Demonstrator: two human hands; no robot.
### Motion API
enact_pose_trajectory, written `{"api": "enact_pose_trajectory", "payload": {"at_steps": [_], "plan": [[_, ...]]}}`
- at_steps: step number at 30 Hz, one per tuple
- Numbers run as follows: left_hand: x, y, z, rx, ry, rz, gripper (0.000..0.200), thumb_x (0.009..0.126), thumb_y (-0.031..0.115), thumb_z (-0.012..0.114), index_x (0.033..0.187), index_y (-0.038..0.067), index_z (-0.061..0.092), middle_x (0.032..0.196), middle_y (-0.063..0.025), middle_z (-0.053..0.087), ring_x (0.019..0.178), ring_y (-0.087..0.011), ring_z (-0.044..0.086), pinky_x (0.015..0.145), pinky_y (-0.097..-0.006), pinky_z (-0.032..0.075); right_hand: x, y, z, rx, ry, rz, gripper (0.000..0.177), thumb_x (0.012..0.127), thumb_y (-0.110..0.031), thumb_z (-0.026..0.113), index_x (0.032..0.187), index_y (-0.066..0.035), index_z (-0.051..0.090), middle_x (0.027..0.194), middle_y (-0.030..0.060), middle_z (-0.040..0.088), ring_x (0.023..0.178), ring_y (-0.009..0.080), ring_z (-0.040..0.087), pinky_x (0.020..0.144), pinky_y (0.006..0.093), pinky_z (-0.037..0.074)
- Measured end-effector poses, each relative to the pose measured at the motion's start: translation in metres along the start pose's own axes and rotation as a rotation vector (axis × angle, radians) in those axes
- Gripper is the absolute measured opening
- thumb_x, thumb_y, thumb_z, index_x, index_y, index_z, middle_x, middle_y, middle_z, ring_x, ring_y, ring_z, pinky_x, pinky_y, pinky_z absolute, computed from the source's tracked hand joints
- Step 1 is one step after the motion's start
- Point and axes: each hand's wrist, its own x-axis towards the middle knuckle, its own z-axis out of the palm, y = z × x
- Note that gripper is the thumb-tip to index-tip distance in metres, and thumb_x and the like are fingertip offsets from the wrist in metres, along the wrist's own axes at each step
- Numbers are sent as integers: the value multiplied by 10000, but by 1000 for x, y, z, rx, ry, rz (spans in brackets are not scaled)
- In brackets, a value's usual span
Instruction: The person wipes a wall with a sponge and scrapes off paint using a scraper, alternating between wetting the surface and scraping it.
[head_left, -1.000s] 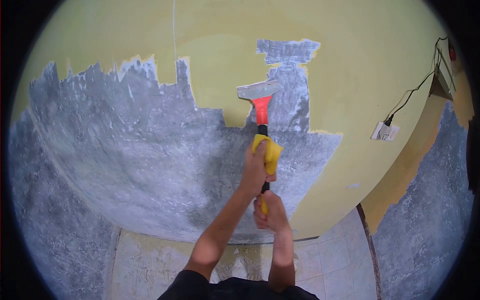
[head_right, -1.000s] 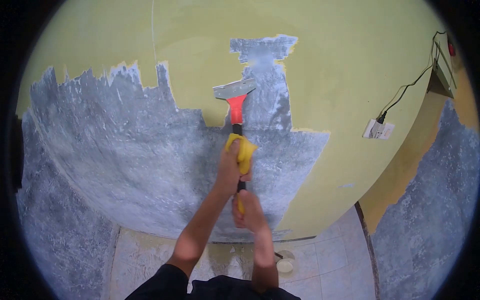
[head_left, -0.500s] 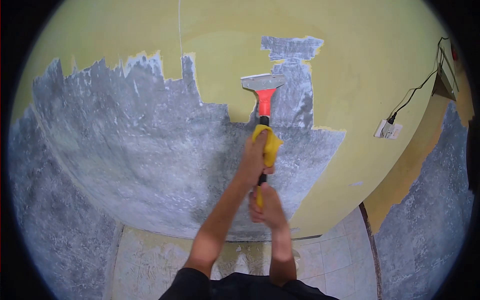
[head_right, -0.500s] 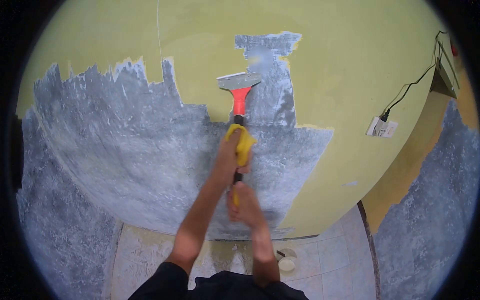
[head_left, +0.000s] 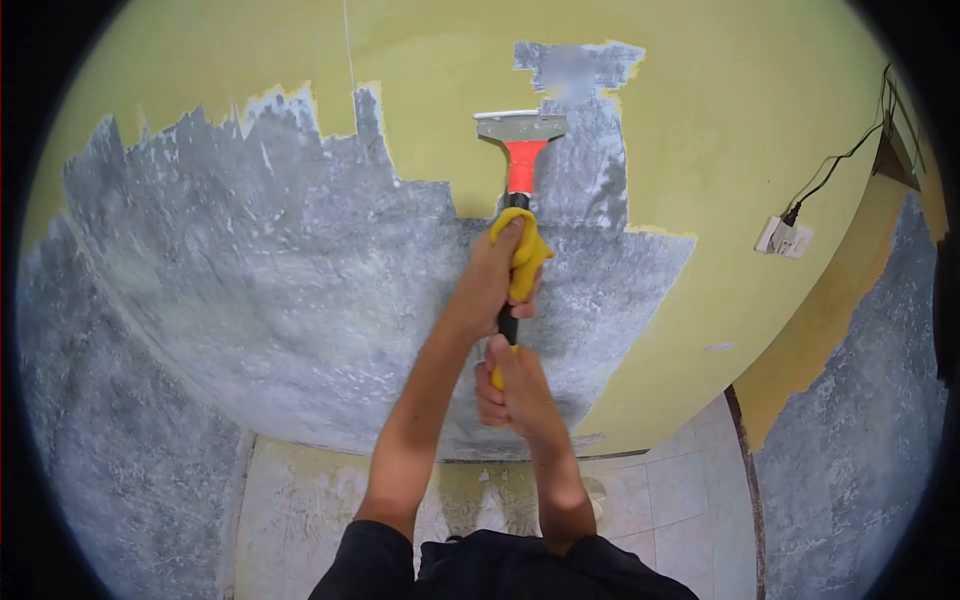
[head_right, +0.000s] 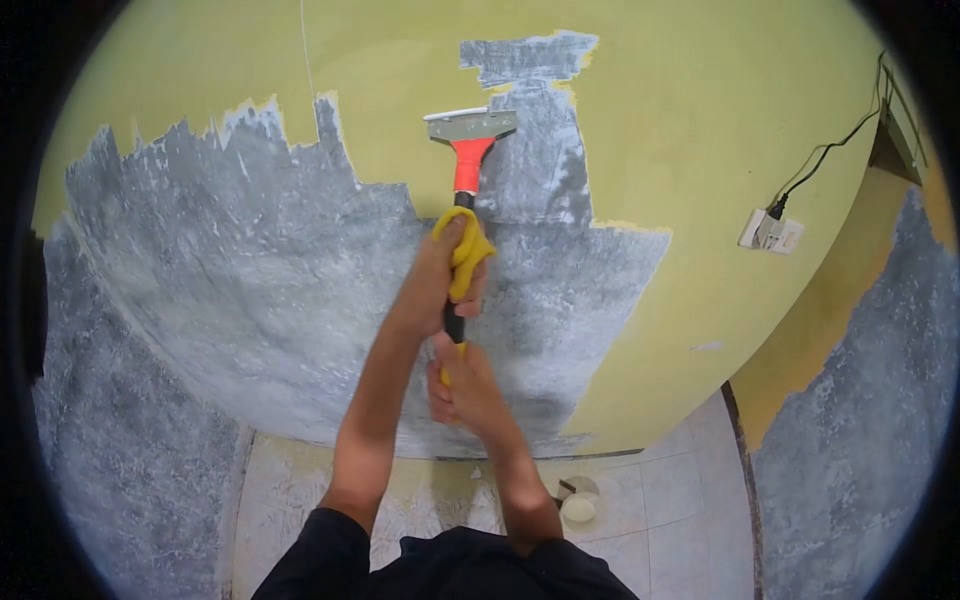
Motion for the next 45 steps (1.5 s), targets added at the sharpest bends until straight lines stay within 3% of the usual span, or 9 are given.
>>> {"api": "enact_pose_trajectory", "payload": {"at_steps": [8,14,19,28,31,34,38,40,45], "plan": [[20,-32,30,-138,-50,144,379,1017,488,417,1012,117,496,626,-15,465,404,-83,374,349,-243,312,-25,-57,-46,-299,95,-4,442,992,-521,477,829,-115,414,490,-32,315,345,82,318,321,246,258],[7,8,-5,84,-65,-43,377,1010,502,421,1023,132,492,618,2,450,404,-80,372,354,-233,325,8,-8,-9,-69,-7,-2,431,998,-523,462,840,-124,417,492,-26,314,338,85,296,323,251,241],[25,-30,32,-45,71,173,404,1006,517,418,1022,122,500,617,-11,447,399,-82,364,350,-233,322,-8,-47,-48,-259,-1,24,437,999,-535,448,846,-128,407,490,-26,298,338,92,284,330,264,255],[12,13,-1,18,-78,-33,405,997,515,443,1005,114,500,602,-15,449,380,-86,364,334,-254,319,9,-25,3,19,-126,72,430,995,-522,470,811,-141,392,477,-26,299,333,95,293,323,276,265],[24,-13,19,-100,-36,105,391,997,510,447,1007,122,500,598,-14,448,381,-90,370,336,-255,320,-4,-52,-21,-179,23,152,422,997,-495,489,786,-143,387,475,-27,298,334,91,296,320,279,263],[34,-30,41,-115,69,204,389,996,511,451,1003,125,497,597,-15,446,389,-95,383,341,-259,326,-13,-77,-48,-272,-25,161,403,1003,-447,507,767,-144,384,474,-26,299,333,90,300,318,286,262],[22,1,10,-136,-202,-29,372,1005,496,432,995,129,487,620,-12,466,413,-96,405,358,-261,345,-8,-57,-15,-89,-28,119,374,1004,-396,526,762,-152,379,473,-32,295,337,85,297,321,265,241],[13,23,-4,4,-198,-65,378,1008,495,423,986,125,493,626,-11,471,414,-93,407,360,-255,346,7,-28,13,53,-131,91,367,1002,-386,532,759,-158,377,472,-38,292,338,83,297,321,253,230],[22,4,10,41,-32,86,418,1008,512,406,932,114,509,593,-10,452,411,-91,388,354,-235,338,4,-42,1,-65,-33,124,377,999,-397,536,754,-161,374,471,-49,292,340,72,288,322,242,215]]}}
